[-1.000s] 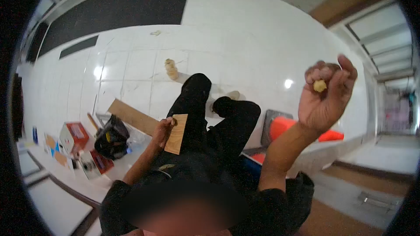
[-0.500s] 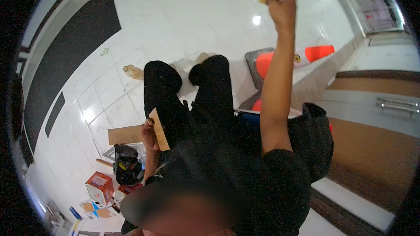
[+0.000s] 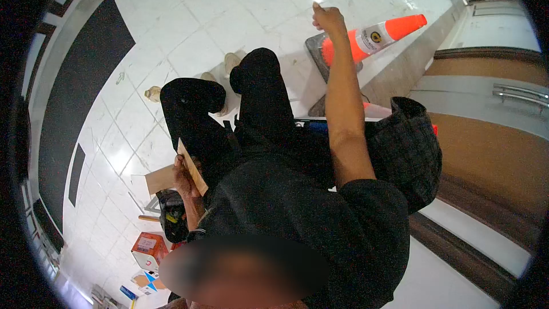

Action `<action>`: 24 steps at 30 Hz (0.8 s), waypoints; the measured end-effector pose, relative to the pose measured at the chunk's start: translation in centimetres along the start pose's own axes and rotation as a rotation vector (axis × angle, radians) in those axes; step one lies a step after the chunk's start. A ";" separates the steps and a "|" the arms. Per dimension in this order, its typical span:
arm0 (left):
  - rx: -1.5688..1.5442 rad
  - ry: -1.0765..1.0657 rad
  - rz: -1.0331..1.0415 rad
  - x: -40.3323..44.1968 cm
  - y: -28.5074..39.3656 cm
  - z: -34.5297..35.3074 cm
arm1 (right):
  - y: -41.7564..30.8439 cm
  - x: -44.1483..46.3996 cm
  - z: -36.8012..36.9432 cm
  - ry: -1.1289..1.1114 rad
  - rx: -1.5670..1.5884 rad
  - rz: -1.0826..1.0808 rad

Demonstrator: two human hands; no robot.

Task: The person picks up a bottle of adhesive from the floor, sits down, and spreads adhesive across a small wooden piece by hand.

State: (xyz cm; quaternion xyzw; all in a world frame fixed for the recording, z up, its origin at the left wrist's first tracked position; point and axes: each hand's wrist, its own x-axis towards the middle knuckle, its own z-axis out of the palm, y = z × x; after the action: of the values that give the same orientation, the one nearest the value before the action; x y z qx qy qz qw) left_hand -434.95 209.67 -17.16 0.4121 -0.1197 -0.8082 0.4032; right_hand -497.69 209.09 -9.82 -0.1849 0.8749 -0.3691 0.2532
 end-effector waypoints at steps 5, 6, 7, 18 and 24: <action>0.273 0.089 0.203 0.5 2.2 7.3 | -6.4 -5.0 1.6 -0.055 0.309 -0.206; 0.254 -0.046 0.206 0.6 3.0 9.2 | -7.7 -6.1 3.4 -0.098 0.434 -0.261; 0.247 -0.103 0.184 1.3 3.6 10.9 | -8.8 -7.5 5.2 -0.208 0.497 -0.258; 0.569 -0.048 0.631 4.6 5.0 19.4 | -9.9 -23.1 14.7 -1.464 0.601 -0.292; 0.384 -0.182 0.493 5.7 3.3 19.1 | -7.5 -22.2 16.4 -1.009 0.552 -0.256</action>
State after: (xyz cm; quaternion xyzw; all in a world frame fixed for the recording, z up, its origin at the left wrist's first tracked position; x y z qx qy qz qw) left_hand -449.58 200.64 -6.63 0.3654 -0.4015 -0.6825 0.4894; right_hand -469.39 206.44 -7.31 -0.3691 0.4887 -0.4771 0.6303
